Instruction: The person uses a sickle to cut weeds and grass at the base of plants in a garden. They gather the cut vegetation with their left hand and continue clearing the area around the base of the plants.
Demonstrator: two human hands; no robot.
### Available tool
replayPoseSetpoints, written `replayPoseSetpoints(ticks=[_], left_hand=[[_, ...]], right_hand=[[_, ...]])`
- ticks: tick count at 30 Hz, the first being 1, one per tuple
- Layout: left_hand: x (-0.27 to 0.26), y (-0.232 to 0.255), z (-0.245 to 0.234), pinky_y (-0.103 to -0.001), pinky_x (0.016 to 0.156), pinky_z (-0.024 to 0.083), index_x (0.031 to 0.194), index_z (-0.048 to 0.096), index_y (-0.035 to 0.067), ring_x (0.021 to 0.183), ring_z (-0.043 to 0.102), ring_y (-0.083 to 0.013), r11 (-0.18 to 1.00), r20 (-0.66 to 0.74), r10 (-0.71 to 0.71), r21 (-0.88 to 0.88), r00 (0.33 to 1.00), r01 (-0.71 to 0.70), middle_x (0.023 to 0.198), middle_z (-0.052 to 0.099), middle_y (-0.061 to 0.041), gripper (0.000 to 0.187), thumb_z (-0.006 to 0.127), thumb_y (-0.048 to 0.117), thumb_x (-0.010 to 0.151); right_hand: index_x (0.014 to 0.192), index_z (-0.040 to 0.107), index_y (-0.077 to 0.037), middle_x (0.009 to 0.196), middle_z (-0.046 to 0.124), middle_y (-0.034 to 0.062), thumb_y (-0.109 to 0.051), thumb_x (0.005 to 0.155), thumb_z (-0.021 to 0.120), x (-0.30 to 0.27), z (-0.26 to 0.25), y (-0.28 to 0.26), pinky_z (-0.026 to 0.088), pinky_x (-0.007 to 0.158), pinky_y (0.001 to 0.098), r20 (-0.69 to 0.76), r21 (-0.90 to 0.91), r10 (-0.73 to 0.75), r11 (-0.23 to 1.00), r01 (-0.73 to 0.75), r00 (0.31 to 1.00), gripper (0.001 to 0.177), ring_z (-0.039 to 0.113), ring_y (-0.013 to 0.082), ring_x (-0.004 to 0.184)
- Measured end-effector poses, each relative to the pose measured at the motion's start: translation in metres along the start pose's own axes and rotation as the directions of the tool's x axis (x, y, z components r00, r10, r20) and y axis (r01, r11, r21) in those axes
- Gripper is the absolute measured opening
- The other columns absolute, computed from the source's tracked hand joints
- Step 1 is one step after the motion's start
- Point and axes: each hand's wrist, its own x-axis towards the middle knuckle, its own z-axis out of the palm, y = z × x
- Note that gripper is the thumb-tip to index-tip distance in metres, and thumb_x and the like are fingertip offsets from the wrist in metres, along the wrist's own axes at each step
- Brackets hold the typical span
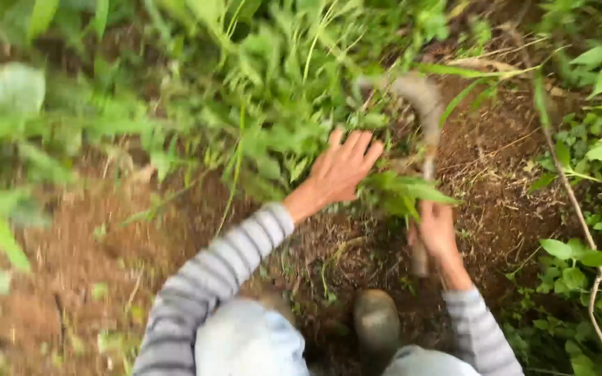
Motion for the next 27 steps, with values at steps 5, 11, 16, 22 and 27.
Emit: replayPoseSetpoints(ticks=[5,11,16,22,27], left_hand=[[0.002,0.004,0.011,-0.043,0.095,0.04,0.114,0.052,0.016,0.092,0.055,-0.0202,0.999,-0.012,-0.036,-0.036,0.999,0.036,0.096,0.054,-0.003,0.053,0.08,0.029,0.072],[-0.04,0.019,-0.041,-0.034,0.084,0.04,0.115,0.049,0.014,0.093,0.054,-0.0191,0.987,0.026,-0.143,-0.064,0.989,0.144,0.104,0.054,-0.006,0.081,0.092,0.046,0.054],[-0.036,0.022,-0.047,-0.041,0.088,0.041,0.118,0.047,0.01,0.098,0.057,-0.0252,0.975,0.057,-0.173,-0.134,0.983,0.18,0.103,0.055,-0.012,0.098,0.099,0.044,0.043],[-0.037,0.02,-0.068,-0.041,0.091,0.043,0.121,0.047,0.011,0.094,0.06,-0.0234,0.964,0.175,-0.203,-0.138,0.963,0.229,0.101,0.061,-0.01,0.094,0.096,0.043,0.048],[-0.046,0.025,-0.075,-0.042,0.092,0.045,0.126,0.048,0.01,0.09,0.061,-0.0233,0.936,0.308,-0.272,-0.134,0.912,0.325,0.101,0.064,-0.012,0.09,0.091,0.043,0.053]], right_hand=[[0.081,0.065,0.001,0.043,0.058,0.0129,-0.032,0.114,0.027,-0.015,0.013,-0.022,0.054,0.046,0.0368,0.084,-0.093,-0.147,0.984,0.154,0.986,0.06,0.062,0.0253,0.036],[0.063,0.054,-0.008,0.041,0.056,0.0114,-0.045,0.107,0.037,-0.098,-0.003,0.039,0.048,0.039,0.0345,-0.006,-0.117,-0.019,0.993,0.018,1.0,0.06,0.057,0.0228,0.035],[0.057,0.051,-0.011,0.037,0.051,0.0104,-0.037,0.117,0.037,-0.067,-0.017,-0.028,0.046,0.046,0.0292,-0.198,-0.065,-0.288,0.958,0.281,0.937,0.067,0.054,0.0216,0.033],[0.121,0.062,0.008,0.09,0.066,0.0229,-0.027,0.114,0.043,0.001,0.012,0.05,0.055,0.075,0.0488,-0.054,-0.24,-0.117,0.966,0.101,0.992,0.04,0.069,0.0334,0.078],[0.08,0.061,0.001,0.05,0.058,0.0121,-0.042,0.113,0.037,-0.077,0.018,0.028,0.05,0.038,0.0339,0.023,0.04,0.014,0.999,-0.015,1.0,0.06,0.056,0.0221,0.034]])
